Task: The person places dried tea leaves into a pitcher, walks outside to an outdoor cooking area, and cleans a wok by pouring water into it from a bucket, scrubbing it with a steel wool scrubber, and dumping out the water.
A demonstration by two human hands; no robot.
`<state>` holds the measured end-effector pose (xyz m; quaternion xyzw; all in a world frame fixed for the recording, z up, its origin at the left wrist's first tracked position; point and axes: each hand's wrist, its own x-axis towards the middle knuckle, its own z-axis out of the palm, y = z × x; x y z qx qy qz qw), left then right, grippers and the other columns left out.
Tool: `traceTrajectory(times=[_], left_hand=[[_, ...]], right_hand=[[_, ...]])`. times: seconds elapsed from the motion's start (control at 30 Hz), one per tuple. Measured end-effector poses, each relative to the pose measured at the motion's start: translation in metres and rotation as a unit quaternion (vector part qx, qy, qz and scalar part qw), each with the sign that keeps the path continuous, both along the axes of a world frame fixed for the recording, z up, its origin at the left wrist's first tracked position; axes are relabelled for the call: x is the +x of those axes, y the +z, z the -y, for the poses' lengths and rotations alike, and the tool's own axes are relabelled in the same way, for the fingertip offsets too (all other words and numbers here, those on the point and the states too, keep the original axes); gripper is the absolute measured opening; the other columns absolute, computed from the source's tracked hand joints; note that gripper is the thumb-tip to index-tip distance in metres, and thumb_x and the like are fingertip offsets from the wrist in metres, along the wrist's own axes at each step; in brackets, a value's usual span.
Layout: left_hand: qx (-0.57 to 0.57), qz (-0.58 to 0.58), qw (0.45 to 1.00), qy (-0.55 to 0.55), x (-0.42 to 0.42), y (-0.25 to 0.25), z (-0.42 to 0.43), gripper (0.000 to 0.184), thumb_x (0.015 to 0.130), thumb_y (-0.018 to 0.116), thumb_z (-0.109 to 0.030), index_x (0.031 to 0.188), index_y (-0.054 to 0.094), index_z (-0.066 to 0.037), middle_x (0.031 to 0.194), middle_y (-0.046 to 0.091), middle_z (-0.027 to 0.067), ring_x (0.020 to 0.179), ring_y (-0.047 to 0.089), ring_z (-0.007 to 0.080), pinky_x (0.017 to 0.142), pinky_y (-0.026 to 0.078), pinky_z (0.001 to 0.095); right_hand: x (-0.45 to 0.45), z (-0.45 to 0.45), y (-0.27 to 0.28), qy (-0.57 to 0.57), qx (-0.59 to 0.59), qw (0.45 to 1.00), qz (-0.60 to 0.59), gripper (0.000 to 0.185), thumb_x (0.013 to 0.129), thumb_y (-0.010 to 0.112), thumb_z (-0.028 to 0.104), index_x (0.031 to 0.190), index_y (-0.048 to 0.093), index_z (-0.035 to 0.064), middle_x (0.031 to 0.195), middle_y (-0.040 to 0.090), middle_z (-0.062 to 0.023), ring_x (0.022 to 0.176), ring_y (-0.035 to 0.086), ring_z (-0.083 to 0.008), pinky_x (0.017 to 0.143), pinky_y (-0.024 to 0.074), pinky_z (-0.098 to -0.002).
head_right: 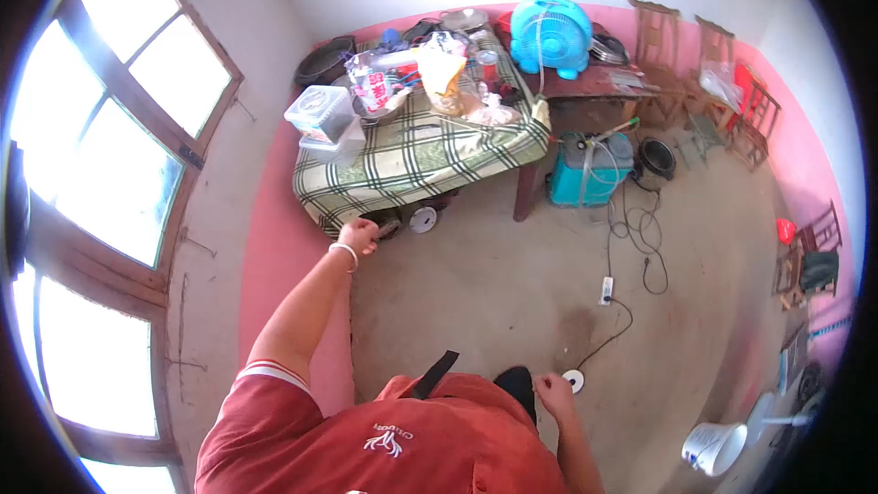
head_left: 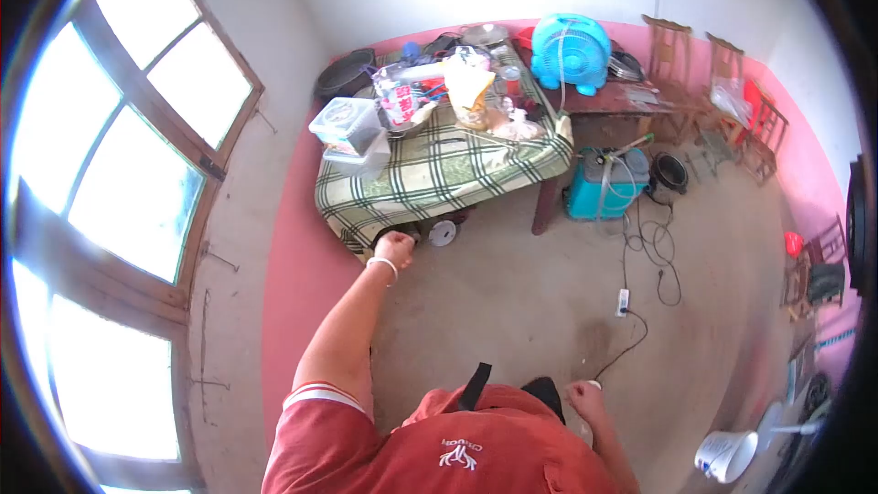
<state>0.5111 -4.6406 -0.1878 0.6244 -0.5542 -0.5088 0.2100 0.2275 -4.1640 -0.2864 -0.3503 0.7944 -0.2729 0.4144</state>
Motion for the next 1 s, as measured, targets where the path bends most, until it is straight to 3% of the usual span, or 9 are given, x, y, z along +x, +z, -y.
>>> traceTrajectory(times=[0.13,0.3,0.37,0.43,0.5,0.7,0.77,0.9,1.0], left_hand=[[-0.077,-0.045,0.991,0.102,0.014,0.028,0.072,0.021,0.076,0.057,-0.021,0.083,0.060,-0.002,0.065,0.059,0.0050,0.048,0.055,0.0138,0.044,0.043,0.0275],[-0.262,0.068,0.953,0.136,0.021,0.073,0.151,0.022,0.075,0.059,-0.022,0.083,0.062,-0.002,0.072,0.064,0.0079,0.068,0.061,0.0170,0.068,0.047,0.0297],[-0.266,0.104,0.944,0.166,0.019,0.099,0.175,0.020,0.076,0.059,-0.021,0.081,0.062,-0.003,0.075,0.065,0.0107,0.071,0.062,0.0213,0.069,0.047,0.0318],[-0.317,0.246,0.902,0.159,0.021,0.118,0.203,0.018,0.075,0.059,-0.020,0.079,0.062,-0.003,0.077,0.064,0.0132,0.074,0.062,0.0259,0.069,0.048,0.0342],[-0.304,0.244,0.905,0.171,0.012,0.142,0.224,0.016,0.073,0.059,-0.020,0.077,0.061,-0.004,0.079,0.064,0.0143,0.076,0.061,0.0289,0.070,0.048,0.0363],[-0.372,0.337,0.865,0.018,0.016,0.139,0.323,0.010,0.072,0.058,-0.015,0.075,0.063,-0.007,0.079,0.064,0.0126,0.081,0.060,0.0295,0.076,0.046,0.0391],[-0.342,0.381,0.858,-0.043,0.018,0.143,0.360,0.015,0.071,0.052,-0.007,0.079,0.065,-0.009,0.090,0.064,0.0097,0.090,0.057,0.0282,0.082,0.043,0.0371],[-0.401,0.326,0.836,-0.184,0.027,0.126,0.422,0.027,0.071,0.048,0.000,0.090,0.064,-0.010,0.099,0.063,0.0087,0.102,0.052,0.0270,0.087,0.042,0.0365],[-0.397,0.271,0.848,-0.223,0.028,0.118,0.440,0.032,0.070,0.046,0.006,0.098,0.058,-0.006,0.098,0.061,0.0119,0.095,0.055,0.0308,0.085,0.043,0.0379]], right_hand=[[-0.037,0.151,0.062,0.103,-0.040,0.994,-0.010,0.023,0.083,0.056,0.025,0.086,0.064,0.0039,0.068,0.064,-0.0060,0.064,0.060,-0.0134,0.060,0.0466,-0.0277],[-0.079,0.344,0.053,0.251,-0.069,0.965,-0.039,0.020,0.082,0.056,0.024,0.087,0.063,0.0055,0.076,0.066,-0.0088,0.070,0.063,-0.0208,0.065,0.0487,-0.0323],[-0.081,0.411,0.069,0.299,-0.094,0.949,-0.020,0.020,0.082,0.056,0.023,0.087,0.063,0.0057,0.077,0.066,-0.0093,0.071,0.063,-0.0228,0.066,0.0489,-0.0334],[-0.072,0.479,0.084,0.338,-0.116,0.934,0.008,0.019,0.081,0.055,0.022,0.087,0.063,0.0059,0.077,0.066,-0.0098,0.072,0.063,-0.0249,0.066,0.0490,-0.0345],[-0.061,0.532,0.097,0.402,-0.139,0.905,0.001,0.018,0.081,0.055,0.021,0.087,0.063,0.0060,0.077,0.065,-0.0103,0.073,0.063,-0.0251,0.066,0.0488,-0.0348],[0.003,0.663,0.150,0.451,-0.250,0.857,0.012,0.019,0.080,0.056,0.022,0.084,0.061,0.0044,0.075,0.064,-0.0119,0.069,0.062,-0.0274,0.064,0.0482,-0.0345],[0.028,0.704,0.162,0.424,-0.263,0.867,-0.007,0.018,0.079,0.058,0.021,0.086,0.059,0.0047,0.076,0.063,-0.0099,0.067,0.062,-0.0241,0.062,0.0480,-0.0334],[0.078,0.774,0.175,0.349,-0.303,0.887,-0.008,0.024,0.076,0.062,0.019,0.096,0.055,0.0065,0.083,0.063,-0.0063,0.065,0.062,-0.0202,0.061,0.0481,-0.0334],[0.110,0.815,0.166,0.306,-0.321,0.896,-0.004,0.036,0.074,0.064,0.019,0.103,0.048,0.0048,0.089,0.061,-0.0103,0.068,0.060,-0.0230,0.064,0.0482,-0.0357]])
